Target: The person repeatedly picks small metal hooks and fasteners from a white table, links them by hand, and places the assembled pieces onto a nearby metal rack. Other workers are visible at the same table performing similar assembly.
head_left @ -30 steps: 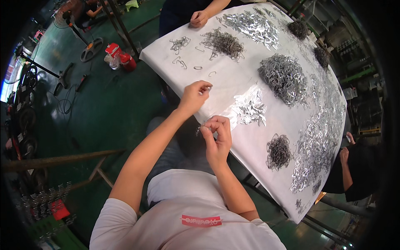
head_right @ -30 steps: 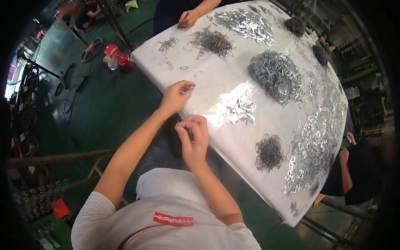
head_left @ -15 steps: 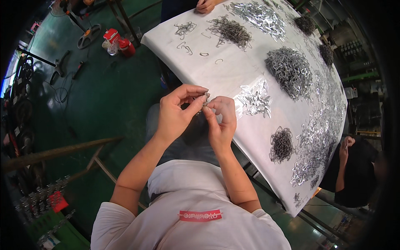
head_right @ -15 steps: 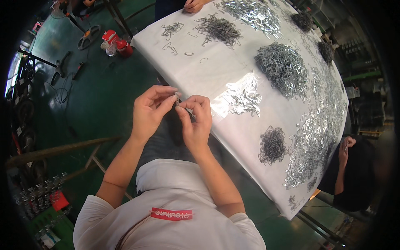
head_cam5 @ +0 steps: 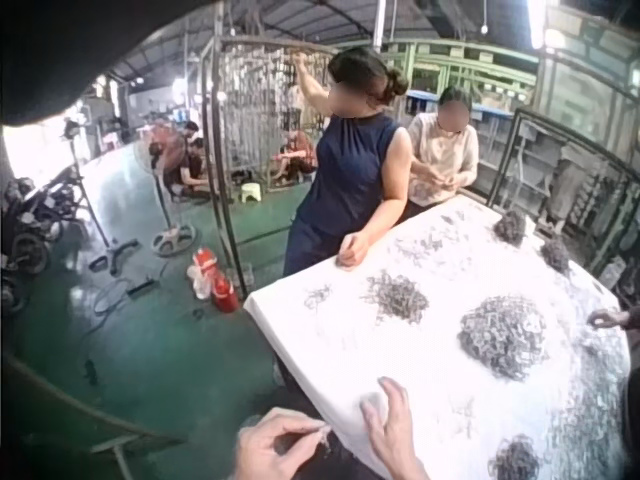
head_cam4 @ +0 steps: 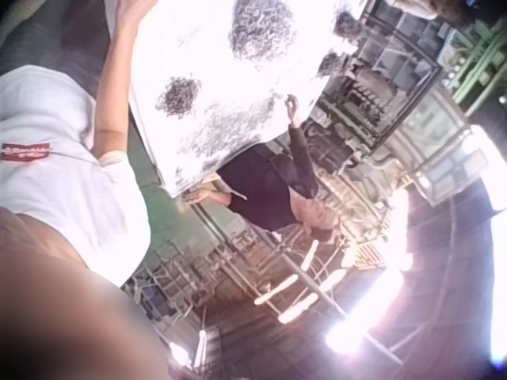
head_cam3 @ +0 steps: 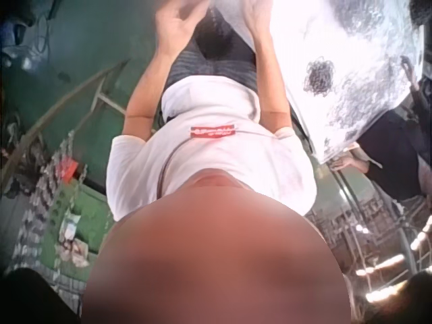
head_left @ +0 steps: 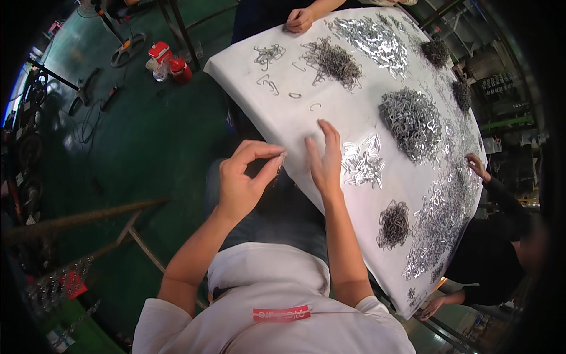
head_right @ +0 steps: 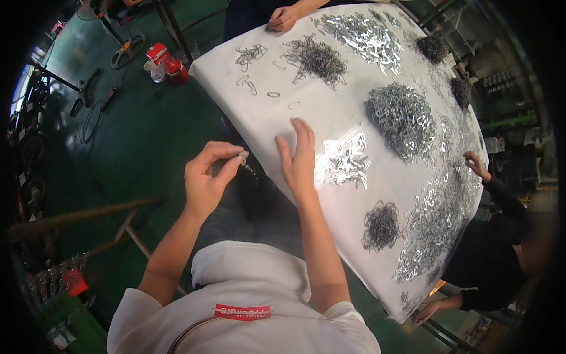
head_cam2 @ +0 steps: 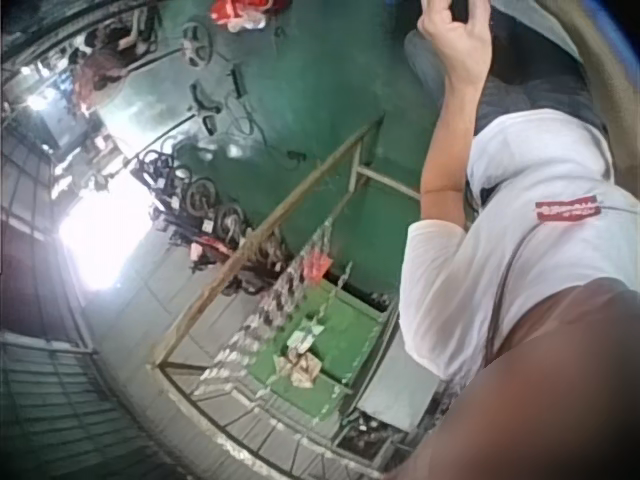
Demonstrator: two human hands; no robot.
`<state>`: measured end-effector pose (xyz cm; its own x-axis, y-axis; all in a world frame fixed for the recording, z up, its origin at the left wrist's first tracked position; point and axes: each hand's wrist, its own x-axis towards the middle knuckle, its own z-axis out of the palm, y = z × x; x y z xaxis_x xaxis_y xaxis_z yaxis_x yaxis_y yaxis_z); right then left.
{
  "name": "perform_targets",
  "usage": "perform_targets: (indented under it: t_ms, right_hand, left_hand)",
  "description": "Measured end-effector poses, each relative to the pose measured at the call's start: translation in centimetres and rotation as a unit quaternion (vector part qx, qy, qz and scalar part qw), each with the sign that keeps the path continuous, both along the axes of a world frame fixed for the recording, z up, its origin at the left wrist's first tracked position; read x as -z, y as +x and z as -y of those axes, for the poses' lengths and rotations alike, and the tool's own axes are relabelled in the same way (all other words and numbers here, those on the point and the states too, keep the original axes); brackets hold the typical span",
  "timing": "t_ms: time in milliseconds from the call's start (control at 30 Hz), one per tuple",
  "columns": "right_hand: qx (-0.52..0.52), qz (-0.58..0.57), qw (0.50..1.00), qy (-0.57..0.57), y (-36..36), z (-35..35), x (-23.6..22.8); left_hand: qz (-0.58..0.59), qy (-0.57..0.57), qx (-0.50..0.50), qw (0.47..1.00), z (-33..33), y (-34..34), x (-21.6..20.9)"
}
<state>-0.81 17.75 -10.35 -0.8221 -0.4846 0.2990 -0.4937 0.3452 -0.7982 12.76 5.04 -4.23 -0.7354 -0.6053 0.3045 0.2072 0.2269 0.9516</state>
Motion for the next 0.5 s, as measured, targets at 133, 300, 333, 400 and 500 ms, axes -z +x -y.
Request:
perform_targets:
  t_ms: [133, 300, 333, 400, 500]
  right_hand:
    - [0.010, -0.097, 0.974, 0.207, -5.5, 5.2, 3.4]
    - [-0.038, -0.107, 0.987, 0.117, -11.9, 11.0, 3.5]
    - [0.005, -0.135, 0.987, 0.084, -14.2, 11.1, 2.6]
    - [0.131, -0.206, 0.952, 0.186, -18.6, 10.4, 0.8]
    - [0.166, -0.129, 0.922, 0.325, -22.2, 8.8, -0.5]
  left_hand:
    - [0.023, 0.015, -0.017, 0.999, 0.5, 0.6, -0.2]
    - [0.028, -0.024, 0.014, 0.999, 0.9, 0.8, -0.3]
    - [0.027, -0.015, 0.017, 0.999, 1.0, 0.8, -0.3]
    - [0.025, -0.015, 0.018, 0.999, 1.2, 0.7, -0.4]
    - [0.031, 0.000, 0.003, 1.000, 1.2, 0.4, -0.5]
